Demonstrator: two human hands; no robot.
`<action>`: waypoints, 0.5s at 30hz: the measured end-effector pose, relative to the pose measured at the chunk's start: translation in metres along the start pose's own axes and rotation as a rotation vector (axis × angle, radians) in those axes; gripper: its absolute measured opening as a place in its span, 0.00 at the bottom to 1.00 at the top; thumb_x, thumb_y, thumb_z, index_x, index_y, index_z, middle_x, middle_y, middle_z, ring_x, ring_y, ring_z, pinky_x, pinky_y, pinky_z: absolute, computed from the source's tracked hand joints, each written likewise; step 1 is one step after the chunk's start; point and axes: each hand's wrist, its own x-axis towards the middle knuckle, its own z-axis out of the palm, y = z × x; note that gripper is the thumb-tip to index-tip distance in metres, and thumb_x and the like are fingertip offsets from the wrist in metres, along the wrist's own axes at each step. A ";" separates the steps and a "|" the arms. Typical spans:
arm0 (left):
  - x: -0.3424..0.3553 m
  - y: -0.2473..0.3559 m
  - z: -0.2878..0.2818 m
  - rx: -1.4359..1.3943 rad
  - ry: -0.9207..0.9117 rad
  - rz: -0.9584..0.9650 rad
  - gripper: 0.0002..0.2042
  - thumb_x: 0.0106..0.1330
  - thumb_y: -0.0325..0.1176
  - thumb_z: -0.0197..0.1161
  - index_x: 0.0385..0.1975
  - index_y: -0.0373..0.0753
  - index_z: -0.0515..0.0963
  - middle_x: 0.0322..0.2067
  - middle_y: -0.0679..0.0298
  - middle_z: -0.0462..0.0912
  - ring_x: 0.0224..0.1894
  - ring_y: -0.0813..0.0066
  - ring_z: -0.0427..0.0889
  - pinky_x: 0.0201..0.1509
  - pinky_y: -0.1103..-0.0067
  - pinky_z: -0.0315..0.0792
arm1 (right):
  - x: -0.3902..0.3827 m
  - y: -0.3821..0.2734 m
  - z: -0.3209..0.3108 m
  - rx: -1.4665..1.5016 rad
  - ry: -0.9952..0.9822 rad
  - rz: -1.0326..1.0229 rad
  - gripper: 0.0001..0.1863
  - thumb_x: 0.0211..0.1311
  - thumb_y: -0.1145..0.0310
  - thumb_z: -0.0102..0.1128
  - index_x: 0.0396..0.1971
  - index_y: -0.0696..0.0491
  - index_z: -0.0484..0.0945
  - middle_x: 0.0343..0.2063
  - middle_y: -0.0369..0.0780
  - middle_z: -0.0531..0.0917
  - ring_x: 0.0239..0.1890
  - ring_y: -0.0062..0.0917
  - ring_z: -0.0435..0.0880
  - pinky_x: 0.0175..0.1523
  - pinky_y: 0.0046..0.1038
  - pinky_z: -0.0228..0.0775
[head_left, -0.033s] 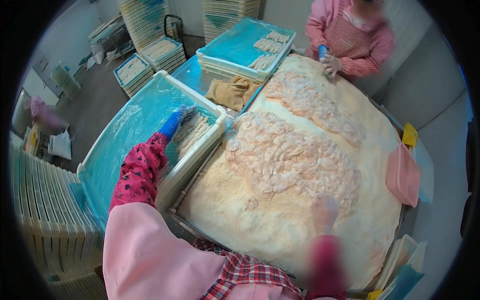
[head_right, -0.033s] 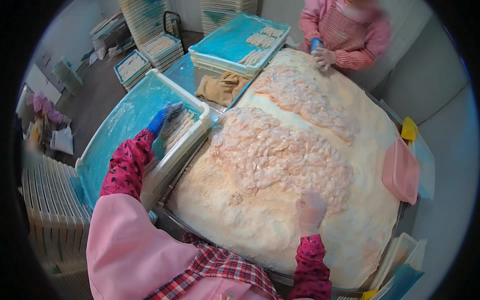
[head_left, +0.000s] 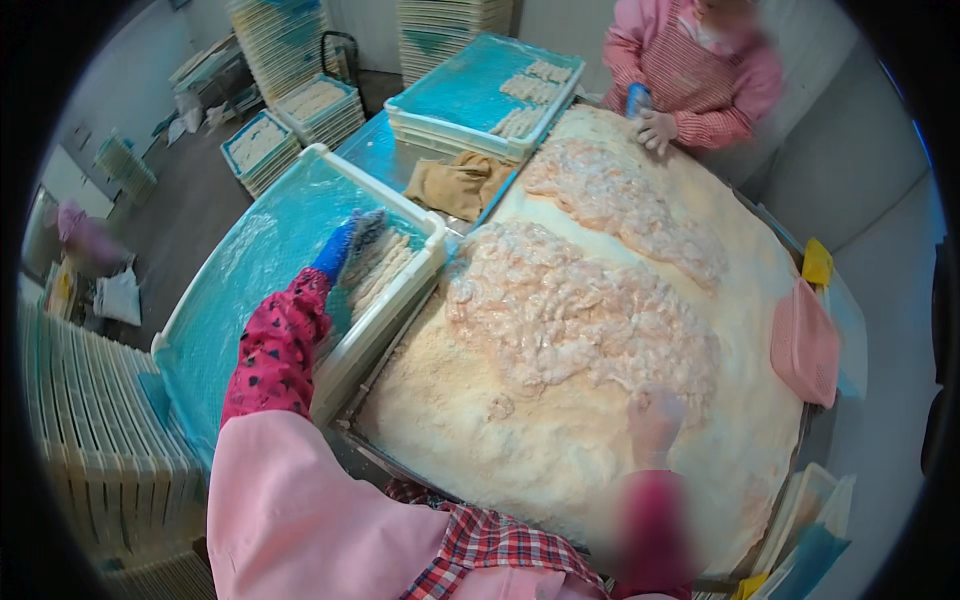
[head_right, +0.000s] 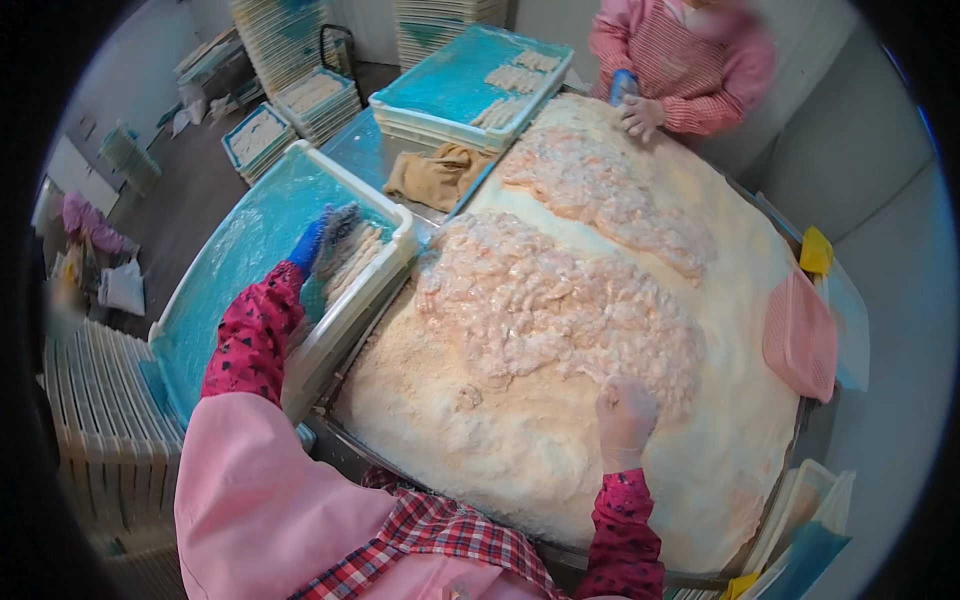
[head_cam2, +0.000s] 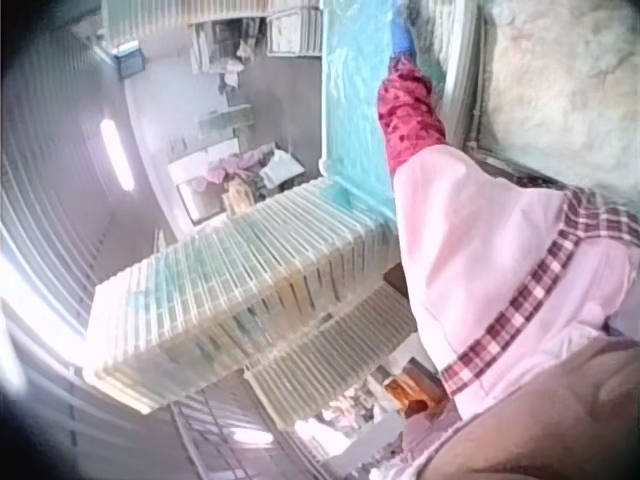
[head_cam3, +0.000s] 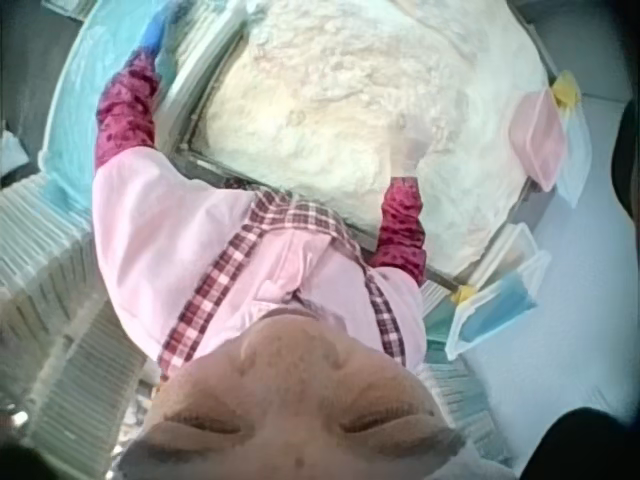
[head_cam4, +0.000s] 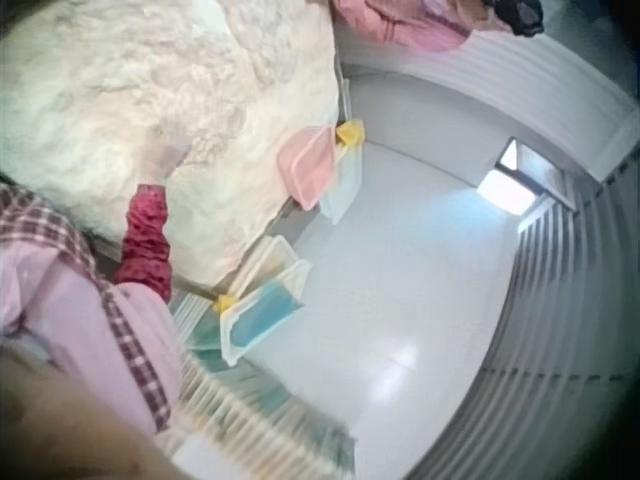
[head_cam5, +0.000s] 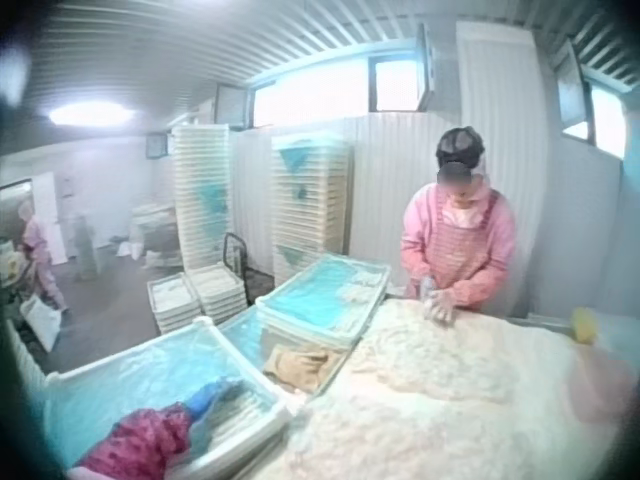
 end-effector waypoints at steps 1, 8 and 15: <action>0.006 -0.003 -0.014 0.044 -0.005 0.045 0.26 0.72 0.49 0.34 0.59 0.35 0.64 0.59 0.58 0.66 0.60 0.70 0.65 0.66 0.75 0.54 | 0.007 -0.010 -0.013 0.074 0.051 0.079 0.13 0.38 0.72 0.63 0.29 0.50 0.74 0.27 0.39 0.76 0.34 0.34 0.75 0.41 0.35 0.66; -0.070 0.042 0.065 -0.090 -0.193 0.263 0.21 0.69 0.37 0.47 0.58 0.33 0.64 0.57 0.57 0.69 0.58 0.68 0.68 0.64 0.72 0.58 | -0.043 -0.007 -0.047 0.309 -0.739 -0.101 0.20 0.39 0.67 0.68 0.37 0.53 0.75 0.34 0.40 0.78 0.40 0.36 0.76 0.47 0.35 0.66; -0.205 -0.016 0.254 0.904 -0.839 0.574 0.28 0.55 0.38 0.64 0.55 0.37 0.66 0.54 0.53 0.69 0.54 0.53 0.69 0.57 0.66 0.64 | -0.073 -0.063 -0.006 0.010 -0.469 0.181 0.38 0.49 0.60 0.65 0.57 0.60 0.59 0.52 0.53 0.68 0.58 0.42 0.65 0.60 0.37 0.58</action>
